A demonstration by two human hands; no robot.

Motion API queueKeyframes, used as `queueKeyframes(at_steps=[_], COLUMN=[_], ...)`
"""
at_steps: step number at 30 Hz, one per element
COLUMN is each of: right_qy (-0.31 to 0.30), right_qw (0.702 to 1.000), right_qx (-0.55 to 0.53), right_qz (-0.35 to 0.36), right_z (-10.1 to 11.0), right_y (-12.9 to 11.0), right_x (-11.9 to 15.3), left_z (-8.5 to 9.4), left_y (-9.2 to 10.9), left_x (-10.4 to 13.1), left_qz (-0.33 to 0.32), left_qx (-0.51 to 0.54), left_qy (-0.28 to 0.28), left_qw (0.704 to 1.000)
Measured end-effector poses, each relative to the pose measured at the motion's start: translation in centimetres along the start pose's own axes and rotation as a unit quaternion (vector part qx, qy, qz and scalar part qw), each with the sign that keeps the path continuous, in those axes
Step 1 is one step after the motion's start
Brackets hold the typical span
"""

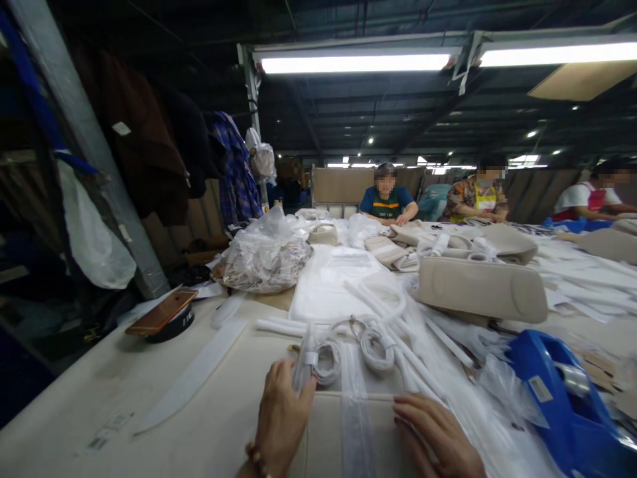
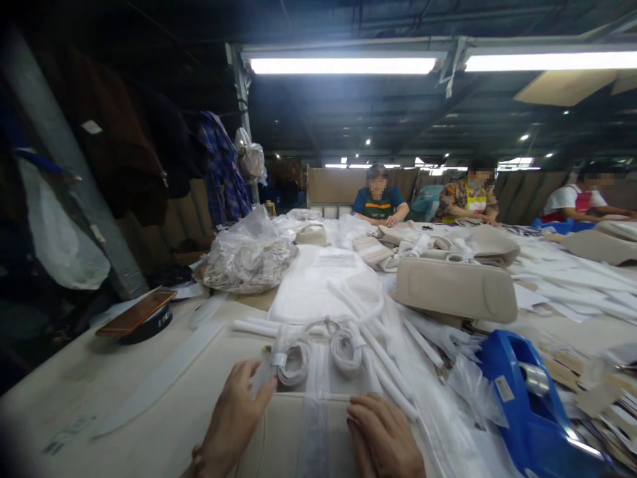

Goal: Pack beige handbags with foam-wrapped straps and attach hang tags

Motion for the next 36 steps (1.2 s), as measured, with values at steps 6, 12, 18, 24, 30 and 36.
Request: queueKeyframes(at_steps=[6, 12, 18, 24, 30, 36], right_qy=[-0.082, -0.170, -0.229, -0.274, -0.285, -0.302], right_qw=[0.984, 0.963, 0.948, 0.944, 0.941, 0.931], right_qx=[-0.031, 0.031, 0.090, 0.104, 0.116, 0.120], right_qz=[-0.157, -0.206, -0.201, -0.150, -0.141, -0.166], right_z=[-4.5, -10.5, -14.2, -15.5, -16.7, -17.4], right_y=[-1.7, -4.3, -5.6, -5.2, -4.3, -2.9], right_x=[-7.6, -13.4, -15.3, -15.0, -14.7, -14.5], left_z=[-2.7, -3.6, -3.7, -4.1, -4.3, -4.2], left_y=[2.6, 3.0, 3.1, 2.5, 2.6, 2.7], left_x=[-4.1, -3.6, -3.0, -3.3, -3.5, -3.1], left_qz=[0.099, 0.089, 0.073, 0.083, 0.083, 0.090], left_qx=[-0.063, -0.074, -0.075, -0.065, -0.096, -0.149], left_qy=[-0.089, -0.087, -0.092, -0.116, -0.148, -0.173], left_qw=[0.989, 0.989, 0.990, 0.988, 0.981, 0.969])
Point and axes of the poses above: each hand's wrist, its own x-axis away from the middle knuckle, its own z-axis out of the back of the hand, y = z × x, the point moved 3 cm from there along -x, towards the middle knuckle, and after that the axes turned 10 degrees about y, right-handed, at the moved point
